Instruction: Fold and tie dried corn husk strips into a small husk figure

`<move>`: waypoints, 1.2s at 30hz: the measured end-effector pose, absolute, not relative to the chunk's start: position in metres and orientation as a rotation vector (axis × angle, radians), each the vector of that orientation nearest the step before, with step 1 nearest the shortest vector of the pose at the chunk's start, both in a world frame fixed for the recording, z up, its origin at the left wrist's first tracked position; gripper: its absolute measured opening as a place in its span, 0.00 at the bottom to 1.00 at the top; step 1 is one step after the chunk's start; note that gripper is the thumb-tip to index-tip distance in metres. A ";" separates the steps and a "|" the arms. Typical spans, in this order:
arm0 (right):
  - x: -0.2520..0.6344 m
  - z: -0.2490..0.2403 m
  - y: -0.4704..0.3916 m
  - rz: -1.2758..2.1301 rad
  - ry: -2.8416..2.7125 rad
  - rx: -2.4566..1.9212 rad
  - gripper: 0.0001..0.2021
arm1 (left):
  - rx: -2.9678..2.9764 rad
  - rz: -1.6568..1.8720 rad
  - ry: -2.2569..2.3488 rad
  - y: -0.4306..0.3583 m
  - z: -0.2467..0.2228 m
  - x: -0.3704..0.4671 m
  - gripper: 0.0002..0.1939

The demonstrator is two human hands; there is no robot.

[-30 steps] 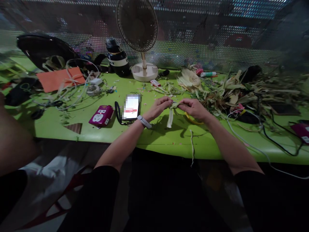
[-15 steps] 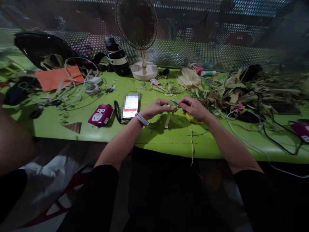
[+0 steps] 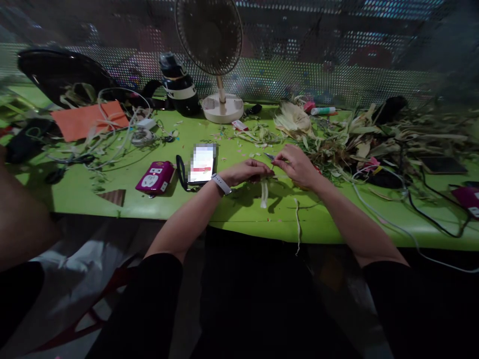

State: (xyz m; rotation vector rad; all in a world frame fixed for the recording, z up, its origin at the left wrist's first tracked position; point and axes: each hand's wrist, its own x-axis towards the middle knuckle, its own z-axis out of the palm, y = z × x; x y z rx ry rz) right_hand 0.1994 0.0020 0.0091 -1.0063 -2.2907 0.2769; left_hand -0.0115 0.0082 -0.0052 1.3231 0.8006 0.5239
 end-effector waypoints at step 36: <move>0.205 0.005 0.001 -0.133 -1.952 -1.251 0.15 | 1.022 1.199 0.734 0.011 -0.004 0.000 0.09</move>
